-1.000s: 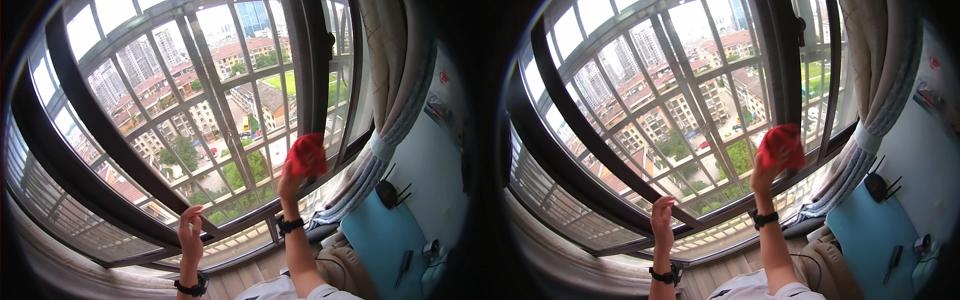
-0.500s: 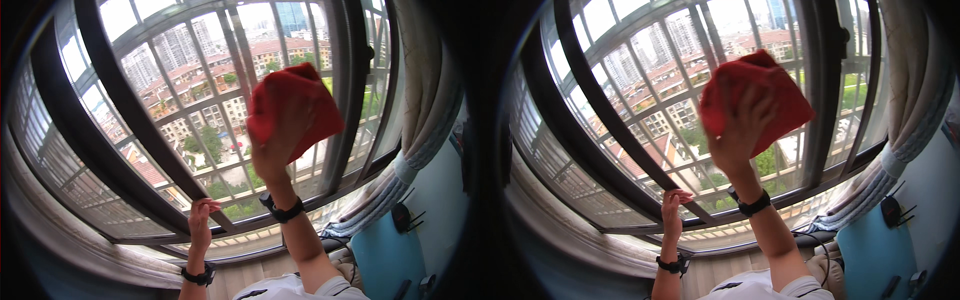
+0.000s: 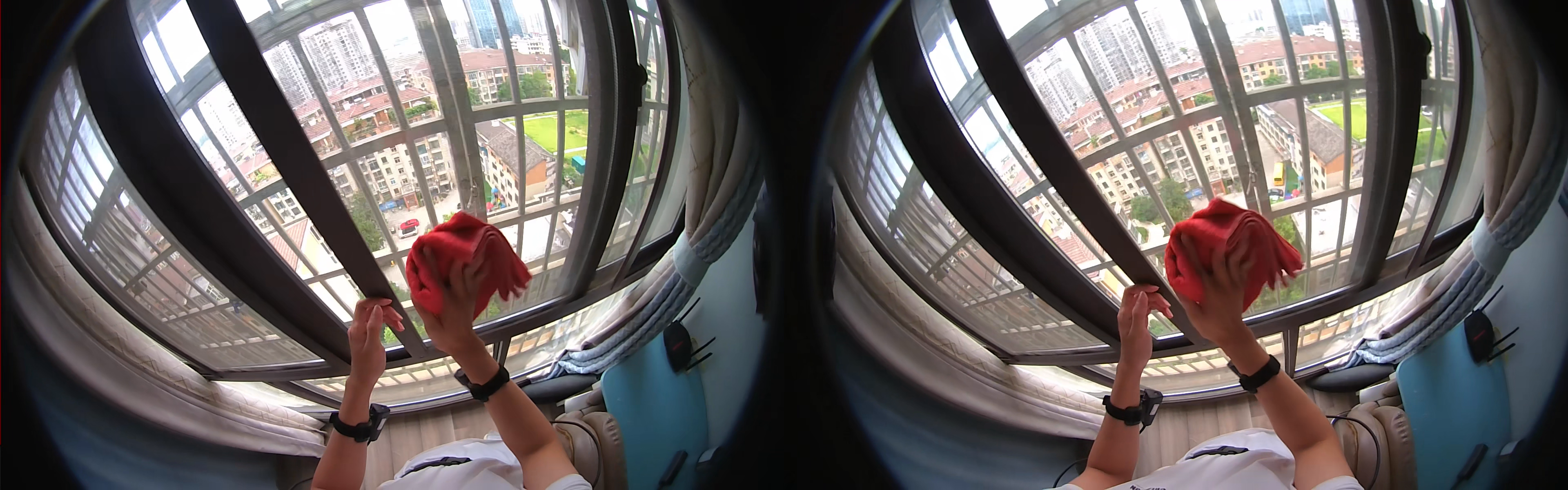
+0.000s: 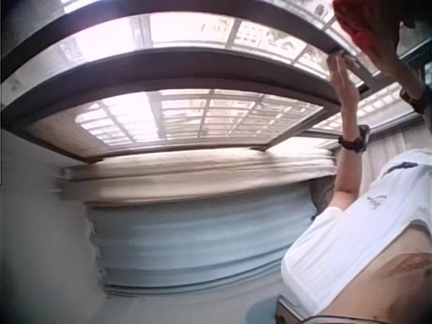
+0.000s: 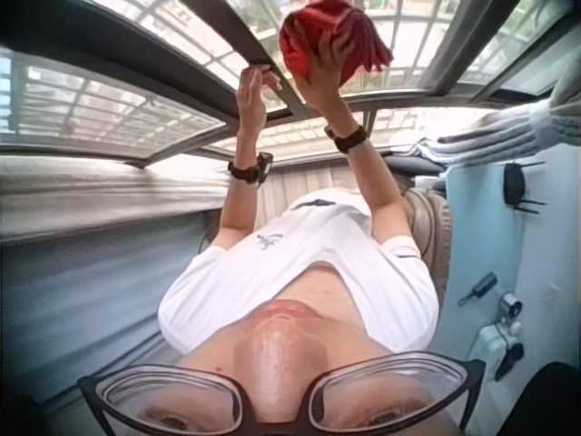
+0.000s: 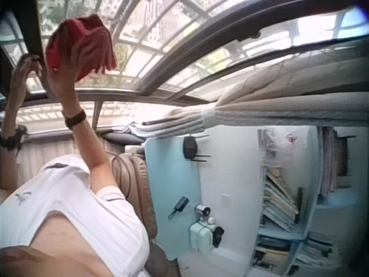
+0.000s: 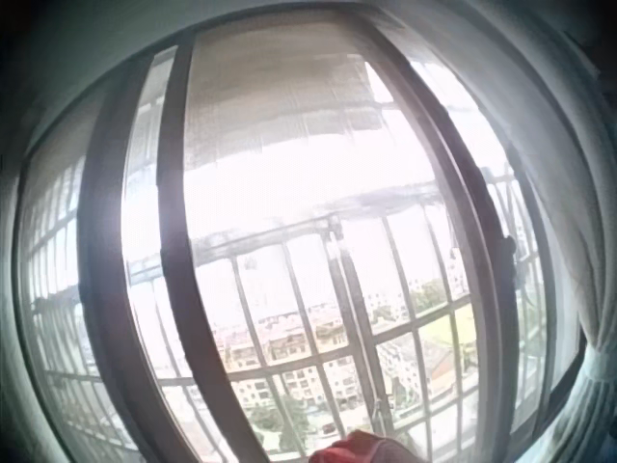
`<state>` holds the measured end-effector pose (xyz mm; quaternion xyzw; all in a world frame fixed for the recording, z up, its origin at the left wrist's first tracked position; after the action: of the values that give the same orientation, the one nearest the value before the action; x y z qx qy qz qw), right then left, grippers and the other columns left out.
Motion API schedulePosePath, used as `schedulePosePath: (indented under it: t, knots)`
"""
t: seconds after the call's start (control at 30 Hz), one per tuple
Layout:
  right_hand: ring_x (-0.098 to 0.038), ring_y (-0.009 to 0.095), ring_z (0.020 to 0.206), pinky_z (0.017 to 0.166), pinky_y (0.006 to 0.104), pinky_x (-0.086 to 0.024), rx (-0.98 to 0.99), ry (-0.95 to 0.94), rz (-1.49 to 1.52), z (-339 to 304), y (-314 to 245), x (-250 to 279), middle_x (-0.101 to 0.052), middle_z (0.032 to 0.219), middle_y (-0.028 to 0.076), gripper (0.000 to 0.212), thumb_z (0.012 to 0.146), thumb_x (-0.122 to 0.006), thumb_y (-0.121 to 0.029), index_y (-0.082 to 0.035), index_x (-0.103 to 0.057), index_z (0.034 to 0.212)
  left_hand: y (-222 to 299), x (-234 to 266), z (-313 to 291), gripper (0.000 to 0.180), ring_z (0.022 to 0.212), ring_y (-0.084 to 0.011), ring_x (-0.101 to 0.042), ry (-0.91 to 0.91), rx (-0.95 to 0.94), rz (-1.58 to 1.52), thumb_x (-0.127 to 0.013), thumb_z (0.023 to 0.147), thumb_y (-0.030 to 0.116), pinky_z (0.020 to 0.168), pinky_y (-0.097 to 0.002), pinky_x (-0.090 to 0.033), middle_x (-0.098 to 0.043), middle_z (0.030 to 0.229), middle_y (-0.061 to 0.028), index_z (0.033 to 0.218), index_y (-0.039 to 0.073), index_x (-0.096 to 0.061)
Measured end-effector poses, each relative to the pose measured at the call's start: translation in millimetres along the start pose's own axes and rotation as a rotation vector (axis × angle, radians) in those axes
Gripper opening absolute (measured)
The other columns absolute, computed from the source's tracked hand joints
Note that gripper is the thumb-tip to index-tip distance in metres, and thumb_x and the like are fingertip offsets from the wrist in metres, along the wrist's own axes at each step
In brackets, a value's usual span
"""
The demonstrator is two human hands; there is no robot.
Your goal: The person wipes the seat and backrest of a chair with a cloth and then uses the cloth to wipe the interior frame and glass of a window.
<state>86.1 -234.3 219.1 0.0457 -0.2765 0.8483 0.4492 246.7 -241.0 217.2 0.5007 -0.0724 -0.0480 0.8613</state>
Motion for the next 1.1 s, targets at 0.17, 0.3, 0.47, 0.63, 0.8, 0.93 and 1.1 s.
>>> schedulePosePath:
  t: [0.17,0.3,0.47,0.63,0.8,0.93,1.1]
  knots:
    - [-0.018,0.064,0.132,0.103,0.0750,-0.008,-0.042,0.245,0.093,50.8,-49.8,-7.1,-0.028,0.148,0.028,0.068,0.087,-0.055,-0.049,-0.020,-0.040,0.148,8.4,8.8,-3.7,0.031,0.088,-0.0153,-0.064,-0.002,0.016,-0.042,-0.041,0.104,0.020,0.084,-0.0300,-0.050,-0.066,0.094,-0.0105,0.118,-0.004,-0.053]
    - [-0.014,0.063,0.134,0.105,0.0744,-0.008,0.100,0.198,-0.063,103.0,-88.0,7.5,-0.020,0.154,0.026,0.069,0.085,-0.060,-0.048,-0.021,-0.042,0.146,11.2,11.5,-3.3,0.033,0.094,-0.0174,-0.064,-0.092,-0.056,0.053,-0.039,0.105,0.020,0.089,-0.0303,-0.049,-0.066,0.102,-0.0128,0.121,-0.005,-0.053]
    - [-0.022,0.059,0.133,0.104,0.0729,-0.013,0.185,0.123,-0.124,92.6,-76.1,16.6,-0.032,0.144,0.023,0.067,0.080,-0.063,-0.047,-0.030,-0.046,0.143,11.8,17.9,-2.8,0.036,0.095,-0.0182,-0.065,-0.123,0.019,0.051,-0.039,0.105,0.025,0.089,-0.0306,-0.049,-0.067,0.102,-0.0133,0.121,-0.005,-0.053]
    - [-0.029,0.054,0.133,0.104,0.0708,-0.020,0.203,-0.102,-0.148,34.2,-32.4,6.7,-0.046,0.128,0.021,0.066,0.077,-0.065,-0.045,-0.032,-0.050,0.140,7.6,12.9,-2.6,0.034,0.095,-0.0178,-0.065,-0.129,0.021,0.052,-0.040,0.104,0.023,0.086,-0.0302,-0.050,-0.067,0.100,-0.0130,0.119,-0.004,-0.054]
    - [-0.029,0.053,0.134,0.109,0.0586,-0.025,0.053,-0.214,-0.122,-52.0,3.6,-13.6,-0.042,0.137,0.021,0.066,0.078,-0.068,-0.038,-0.029,-0.049,0.140,6.7,15.4,-2.5,0.030,0.095,-0.0180,-0.064,-0.094,0.025,0.075,-0.039,0.104,0.020,0.085,-0.0302,-0.050,-0.066,0.101,-0.0116,0.117,-0.003,-0.053]
    - [-0.031,0.038,0.138,0.112,0.0466,-0.029,-0.543,0.132,0.439,-160.4,54.7,-72.9,-0.039,0.145,0.014,0.064,0.092,-0.061,-0.037,-0.014,-0.037,0.147,7.3,-1.8,-1.4,0.029,0.095,-0.0181,-0.064,-0.113,0.053,0.049,-0.040,0.104,0.020,0.086,-0.0308,-0.050,-0.065,0.099,-0.0115,0.116,-0.003,-0.053]
    - [-0.058,0.024,0.111,0.098,0.0429,-0.046,-1.226,0.472,1.768,-72.3,-6.3,32.6,-0.057,0.121,0.008,0.055,0.098,-0.047,-0.051,-0.010,-0.043,0.133,10.3,9.7,-0.7,0.033,0.096,-0.0189,-0.063,-0.115,0.070,0.025,-0.039,0.104,0.024,0.087,-0.0318,-0.050,-0.064,0.101,-0.0125,0.117,-0.003,-0.053]
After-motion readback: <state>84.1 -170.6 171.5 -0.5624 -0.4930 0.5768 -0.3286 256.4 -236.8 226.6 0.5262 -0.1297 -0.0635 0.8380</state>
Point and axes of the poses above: each hand's wrist, its own z-axis towards the middle knuckle, its own x-axis out of the back of the hand, y = z × x, the point moved 4 cm from there along z, towards the middle knuckle
